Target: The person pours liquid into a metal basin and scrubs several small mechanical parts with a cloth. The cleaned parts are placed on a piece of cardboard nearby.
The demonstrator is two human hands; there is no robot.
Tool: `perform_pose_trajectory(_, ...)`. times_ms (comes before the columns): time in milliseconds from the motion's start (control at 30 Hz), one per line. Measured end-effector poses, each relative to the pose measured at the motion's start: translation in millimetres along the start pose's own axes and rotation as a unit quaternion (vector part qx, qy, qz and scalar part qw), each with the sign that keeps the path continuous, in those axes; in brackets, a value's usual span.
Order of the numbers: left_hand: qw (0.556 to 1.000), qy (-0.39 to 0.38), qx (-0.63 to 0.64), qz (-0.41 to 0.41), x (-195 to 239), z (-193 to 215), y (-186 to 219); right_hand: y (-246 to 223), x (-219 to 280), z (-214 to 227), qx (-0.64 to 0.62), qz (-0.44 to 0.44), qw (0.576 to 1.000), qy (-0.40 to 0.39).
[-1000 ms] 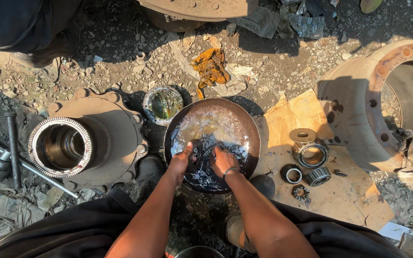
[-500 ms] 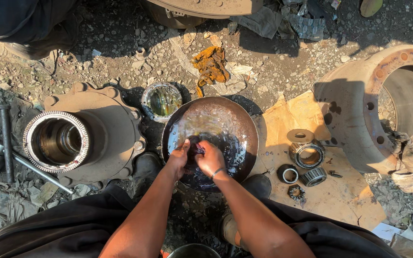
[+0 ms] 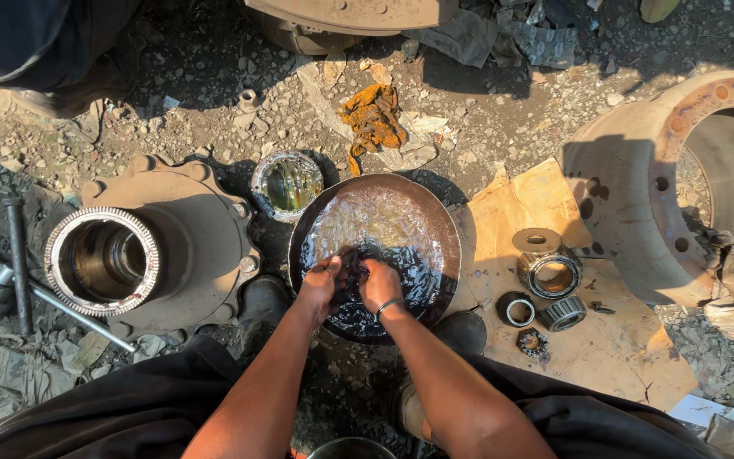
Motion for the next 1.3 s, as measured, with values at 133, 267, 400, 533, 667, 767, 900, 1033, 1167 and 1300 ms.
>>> perform_pose_trajectory(133,0.998,0.007,0.036,0.057,5,2,14,-22,8,-10,-0.107,0.071,0.989,0.075)
perform_pose_trajectory(267,0.997,0.006,0.070,0.024,8,2,20,-29,1,-6,-0.042,0.162,0.984,0.063)
perform_pose_trajectory(400,0.998,-0.005,0.061,0.030,10,2,12,-11,-4,6,0.027,0.010,0.996,-0.079)
perform_pose_trajectory(533,0.998,0.002,0.061,0.022,-1,5,9,-28,7,8,0.047,-0.058,0.988,-0.134)
perform_pose_trajectory(667,0.991,-0.018,0.132,-0.025,-4,4,4,-47,28,3,0.023,0.085,0.994,-0.058)
perform_pose_trajectory(767,0.992,0.007,0.128,0.000,-1,8,2,-35,18,-2,0.005,0.129,0.990,-0.050)
perform_pose_trajectory(900,0.998,-0.004,0.063,0.017,10,11,2,-16,-1,-6,0.030,0.158,0.985,-0.061)
perform_pose_trajectory(1033,0.994,-0.001,0.111,0.012,15,8,7,-6,0,-7,0.144,-0.061,0.954,-0.257)
perform_pose_trajectory(1167,0.994,0.021,0.107,0.015,12,10,-1,-11,16,1,0.157,-0.062,0.950,-0.263)
perform_pose_trajectory(1300,0.994,0.012,0.104,0.015,9,7,-1,-10,28,5,0.169,-0.050,0.955,-0.239)
Point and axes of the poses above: each hand's wrist, its own x-axis away from the middle knuckle, its own z-axis out of the back of the hand, y = z × x, the point moved 3 cm from there along -x, towards the middle knuckle, and after that the axes turned 12 degrees about -z, right-handed, at the moved point
